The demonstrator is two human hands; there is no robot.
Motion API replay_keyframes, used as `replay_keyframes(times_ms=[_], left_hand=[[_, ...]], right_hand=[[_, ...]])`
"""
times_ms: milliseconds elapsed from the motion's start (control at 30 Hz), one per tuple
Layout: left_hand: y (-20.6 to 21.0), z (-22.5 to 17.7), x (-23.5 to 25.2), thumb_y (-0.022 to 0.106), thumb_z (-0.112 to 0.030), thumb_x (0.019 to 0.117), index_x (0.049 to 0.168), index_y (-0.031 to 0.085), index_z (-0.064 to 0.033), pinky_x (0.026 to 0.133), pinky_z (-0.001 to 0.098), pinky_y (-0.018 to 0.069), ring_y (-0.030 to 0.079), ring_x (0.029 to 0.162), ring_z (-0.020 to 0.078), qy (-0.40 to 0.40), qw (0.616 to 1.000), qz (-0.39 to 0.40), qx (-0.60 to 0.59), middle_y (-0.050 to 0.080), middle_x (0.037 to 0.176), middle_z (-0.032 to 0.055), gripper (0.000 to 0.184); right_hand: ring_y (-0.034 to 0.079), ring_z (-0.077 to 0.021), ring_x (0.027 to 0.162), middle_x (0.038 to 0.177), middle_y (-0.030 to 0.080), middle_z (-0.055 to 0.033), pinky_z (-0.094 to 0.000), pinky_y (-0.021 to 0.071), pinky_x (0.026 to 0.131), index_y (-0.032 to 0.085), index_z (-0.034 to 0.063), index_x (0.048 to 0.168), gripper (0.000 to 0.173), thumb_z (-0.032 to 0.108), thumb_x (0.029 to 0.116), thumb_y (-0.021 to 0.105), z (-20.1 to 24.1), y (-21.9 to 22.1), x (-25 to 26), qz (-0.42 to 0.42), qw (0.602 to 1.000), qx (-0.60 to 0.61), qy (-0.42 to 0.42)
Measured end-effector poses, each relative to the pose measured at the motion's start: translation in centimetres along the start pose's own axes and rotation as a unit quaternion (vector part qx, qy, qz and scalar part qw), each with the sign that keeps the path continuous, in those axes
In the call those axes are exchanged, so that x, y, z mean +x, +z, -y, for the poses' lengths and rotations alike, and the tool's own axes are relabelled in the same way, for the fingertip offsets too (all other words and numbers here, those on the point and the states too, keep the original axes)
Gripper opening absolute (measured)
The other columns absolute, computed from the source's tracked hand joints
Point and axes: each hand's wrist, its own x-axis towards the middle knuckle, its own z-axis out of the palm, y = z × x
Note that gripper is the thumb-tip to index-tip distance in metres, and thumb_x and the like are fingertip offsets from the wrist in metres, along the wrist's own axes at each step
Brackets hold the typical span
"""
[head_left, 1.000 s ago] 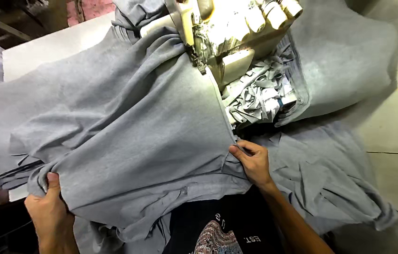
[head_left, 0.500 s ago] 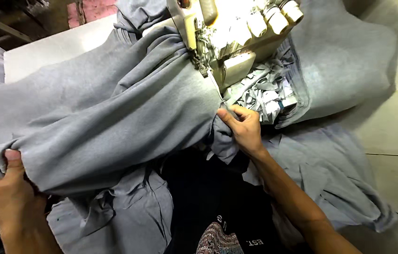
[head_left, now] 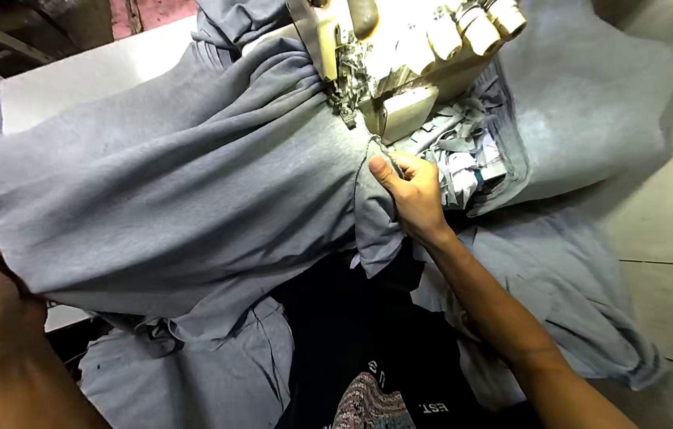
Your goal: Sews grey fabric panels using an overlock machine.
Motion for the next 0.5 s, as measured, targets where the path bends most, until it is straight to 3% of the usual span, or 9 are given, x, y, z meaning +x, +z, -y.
replay_keyframes(times_ms=[133,233,333,400,500], left_hand=[[1.5,-1.9,0.9,0.043,-0.021,0.1098,0.124,0.057,-0.01,0.097,0.0226,0.0528,0.064,0.103,-0.0012,0.052,0.998,0.038,-0.016,0.066,0.109,-0.009,0.023],[2.0,-2.1,1.5,0.041,-0.025,0.1114,0.13,0.056,-0.0089,0.097,0.0225,0.0528,0.064,0.104,-0.0017,0.02,0.999,0.024,-0.009,0.066,0.113,-0.0077,0.029],[2.6,-1.9,3.0,0.039,-0.029,0.1116,0.128,0.056,-0.0125,0.095,0.0208,0.0518,0.062,0.099,-0.0045,-0.055,0.997,-0.035,0.032,0.063,0.108,-0.0096,0.029],[0.8,2.2,6.0,0.047,-0.036,0.1091,0.124,0.06,-0.0155,0.094,0.0239,0.0529,0.063,0.098,-0.0022,-0.054,0.995,-0.065,0.049,0.064,0.106,-0.009,0.028],[-3.9,9.7,11.7,0.056,-0.054,0.1018,0.126,0.063,-0.0234,0.092,0.0276,0.055,0.065,0.101,-0.0006,0.036,0.998,0.018,0.04,0.067,0.111,-0.0112,0.039]], right_hand=[[0.049,-0.0101,0.046,0.064,0.057,-0.0022,-0.0238,0.0386,0.038,0.069,0.0109,0.089,0.03,0.037,0.1016,0.065,0.4,-0.2,0.3,0.005,1.0,-0.015,-0.015],[0.047,-0.0108,0.044,0.062,0.056,-0.0025,-0.0243,0.037,0.038,0.067,0.0106,0.084,0.032,0.038,0.101,0.066,0.6,-0.2,0.5,0.004,1.0,-0.021,-0.014],[0.046,-0.0109,0.043,0.06,0.055,-0.0027,-0.0241,0.0359,0.037,0.066,0.0104,0.081,0.033,0.037,0.1016,0.065,0.8,-0.2,0.6,0.012,1.0,-0.014,-0.013],[0.045,-0.0112,0.043,0.06,0.054,-0.0025,-0.0243,0.0358,0.037,0.065,0.0106,0.08,0.036,0.039,0.1019,0.064,1.0,-0.2,0.7,0.016,1.0,-0.02,-0.015],[0.042,-0.0115,0.041,0.057,0.05,-0.0023,-0.0244,0.0331,0.035,0.061,0.0118,0.075,0.041,0.042,0.1021,0.063,1.2,-0.3,0.9,0.02,0.999,-0.028,-0.014]])
